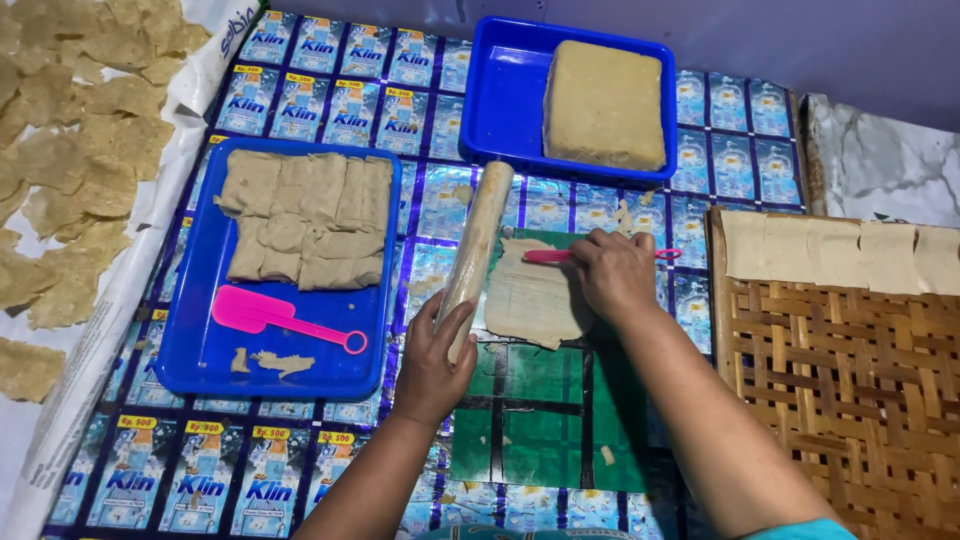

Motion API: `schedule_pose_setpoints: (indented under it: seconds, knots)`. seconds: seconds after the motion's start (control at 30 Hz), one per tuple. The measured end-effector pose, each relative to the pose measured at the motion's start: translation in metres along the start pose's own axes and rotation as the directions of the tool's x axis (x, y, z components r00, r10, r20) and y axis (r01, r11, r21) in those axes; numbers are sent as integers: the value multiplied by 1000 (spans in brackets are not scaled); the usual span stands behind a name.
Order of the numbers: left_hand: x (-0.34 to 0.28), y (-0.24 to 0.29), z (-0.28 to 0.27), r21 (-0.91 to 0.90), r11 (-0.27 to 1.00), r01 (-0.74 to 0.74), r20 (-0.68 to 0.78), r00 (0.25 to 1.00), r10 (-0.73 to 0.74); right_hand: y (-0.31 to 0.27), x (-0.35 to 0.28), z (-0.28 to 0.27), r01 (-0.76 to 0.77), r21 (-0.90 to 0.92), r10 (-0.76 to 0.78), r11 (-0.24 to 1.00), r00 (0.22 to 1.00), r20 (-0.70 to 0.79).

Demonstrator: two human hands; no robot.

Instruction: Cutting, shaping, and stacking thin dough sheets for snack preparation.

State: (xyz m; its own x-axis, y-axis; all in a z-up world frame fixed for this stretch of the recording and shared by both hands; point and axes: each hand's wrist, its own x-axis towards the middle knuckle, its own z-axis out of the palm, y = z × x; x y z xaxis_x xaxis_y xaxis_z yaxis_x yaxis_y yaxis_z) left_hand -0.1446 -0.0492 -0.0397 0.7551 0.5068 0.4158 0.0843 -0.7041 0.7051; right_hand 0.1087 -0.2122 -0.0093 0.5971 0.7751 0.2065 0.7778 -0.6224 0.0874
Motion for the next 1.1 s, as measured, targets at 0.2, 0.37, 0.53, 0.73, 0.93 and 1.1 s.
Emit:
schedule_pose_setpoints:
  seconds: [0.2,0.37,0.53,0.73,0.93,1.1]
  knots:
    - [-1,-2,1,-1,1000,0,3,1000,0,-31,13,0,-1,81,1,997,1000,2]
    - [-1,-3,2,-13,1000,4,-2,1000,-4,-39,0,-1,-217,165,180,962,960,215]
    - [-1,-4,2,-12,1000,-9,-25,1000,9,-59,-44,-30,-503,328,362,799,839,406]
    - [-1,-1,1,-22,999,-44,-45,998,43,-117,-100,-45,-571,325,369,754,778,509]
    - [-2,-2,0,-36,998,-54,-46,998,52,-144,-114,-26,-568,317,344,759,764,546]
    - [-6,-6,4,-31,999,-29,-24,999,28,-157,-114,-23,-588,256,371,767,732,571]
